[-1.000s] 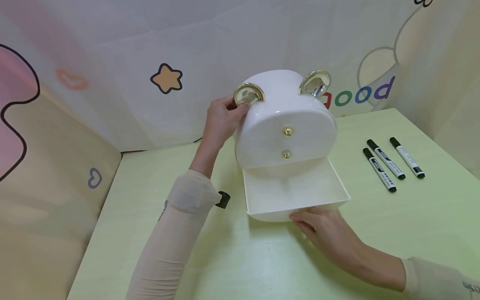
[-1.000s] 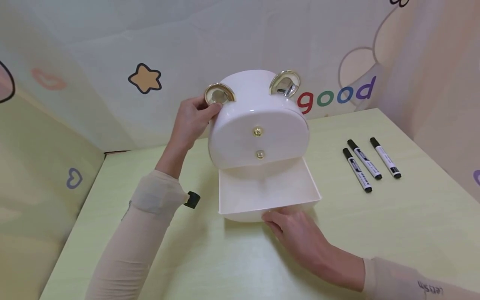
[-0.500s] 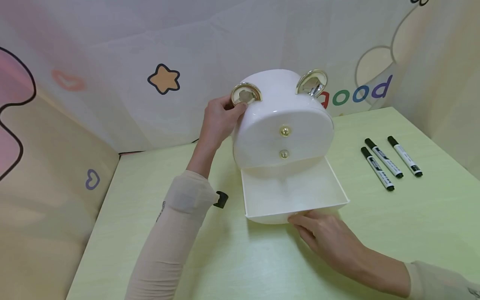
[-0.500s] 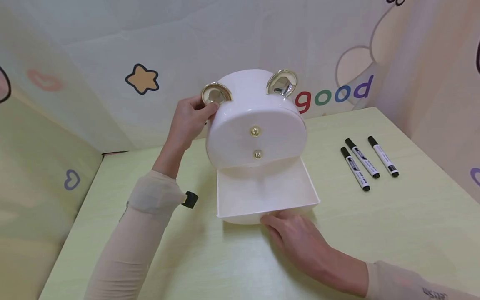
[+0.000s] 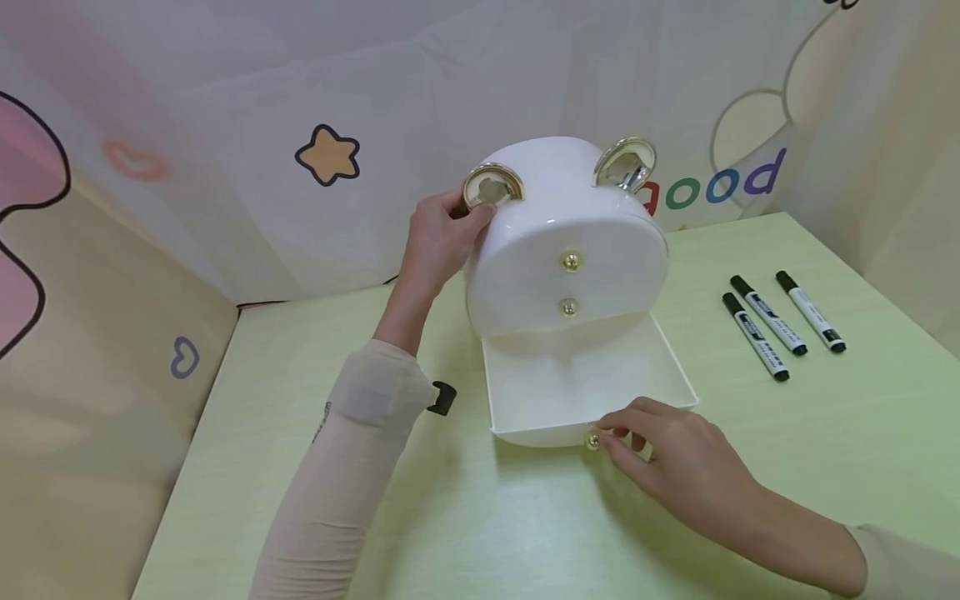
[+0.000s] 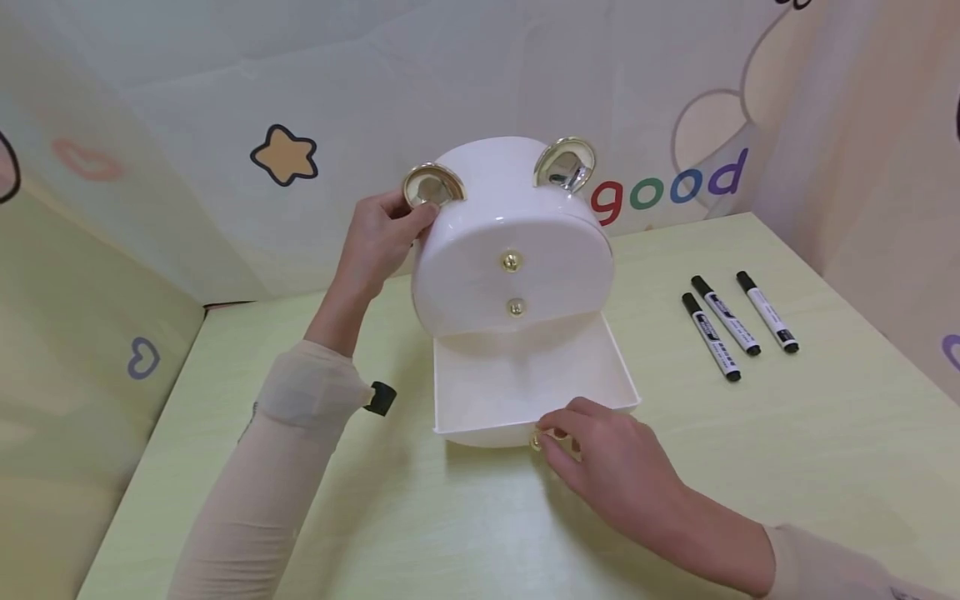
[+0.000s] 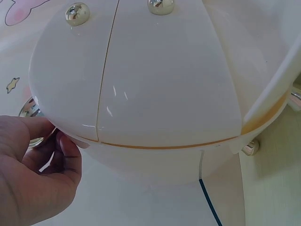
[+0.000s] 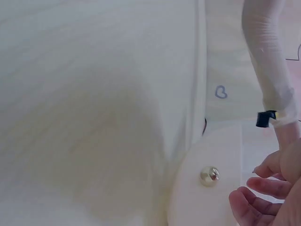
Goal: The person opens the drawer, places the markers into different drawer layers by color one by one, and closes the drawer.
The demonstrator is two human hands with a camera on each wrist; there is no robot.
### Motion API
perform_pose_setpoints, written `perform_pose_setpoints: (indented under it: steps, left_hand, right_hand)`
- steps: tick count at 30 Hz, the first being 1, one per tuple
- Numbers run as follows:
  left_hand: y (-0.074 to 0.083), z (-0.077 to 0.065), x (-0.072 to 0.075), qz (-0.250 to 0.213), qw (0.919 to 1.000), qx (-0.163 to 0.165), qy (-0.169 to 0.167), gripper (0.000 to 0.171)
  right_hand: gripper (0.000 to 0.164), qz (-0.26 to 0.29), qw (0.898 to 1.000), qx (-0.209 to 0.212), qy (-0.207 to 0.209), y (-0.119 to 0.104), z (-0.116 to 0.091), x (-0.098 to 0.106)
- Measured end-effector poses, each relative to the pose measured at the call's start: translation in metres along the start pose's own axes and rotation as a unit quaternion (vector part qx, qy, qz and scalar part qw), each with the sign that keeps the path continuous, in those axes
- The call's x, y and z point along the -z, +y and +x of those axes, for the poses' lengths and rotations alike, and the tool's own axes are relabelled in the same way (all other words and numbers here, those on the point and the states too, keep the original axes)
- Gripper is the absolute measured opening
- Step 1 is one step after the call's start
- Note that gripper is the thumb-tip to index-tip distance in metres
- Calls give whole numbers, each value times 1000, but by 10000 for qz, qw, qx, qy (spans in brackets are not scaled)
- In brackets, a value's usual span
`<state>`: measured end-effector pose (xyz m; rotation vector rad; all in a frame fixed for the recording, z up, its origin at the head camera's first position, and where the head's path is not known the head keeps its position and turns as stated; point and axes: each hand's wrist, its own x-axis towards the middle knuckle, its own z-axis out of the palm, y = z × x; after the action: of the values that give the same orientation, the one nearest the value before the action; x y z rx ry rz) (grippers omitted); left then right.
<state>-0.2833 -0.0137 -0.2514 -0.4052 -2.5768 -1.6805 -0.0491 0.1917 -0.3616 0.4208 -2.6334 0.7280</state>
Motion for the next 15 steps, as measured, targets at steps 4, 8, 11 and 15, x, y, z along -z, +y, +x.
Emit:
perform_pose_setpoints:
  steps: [4, 8, 11, 15]
  left_hand:
    - [0, 1, 0, 37, 10000, -2, 0, 17]
    - [0, 1, 0, 25, 10000, -43, 0, 18]
    - [-1, 1, 0, 13, 10000, -74, -3, 18]
    - [-1, 2, 0, 1, 9999, -111, -2, 18]
  right_hand:
    - [16, 259, 9995, -188, 38, 3, 6, 12]
    - [18, 356, 9990, -237, 121, 7, 10, 21]
    - [20, 363, 9988, -227, 231, 10, 14, 26]
    - [22, 362, 9983, -222, 405, 17, 17, 34]
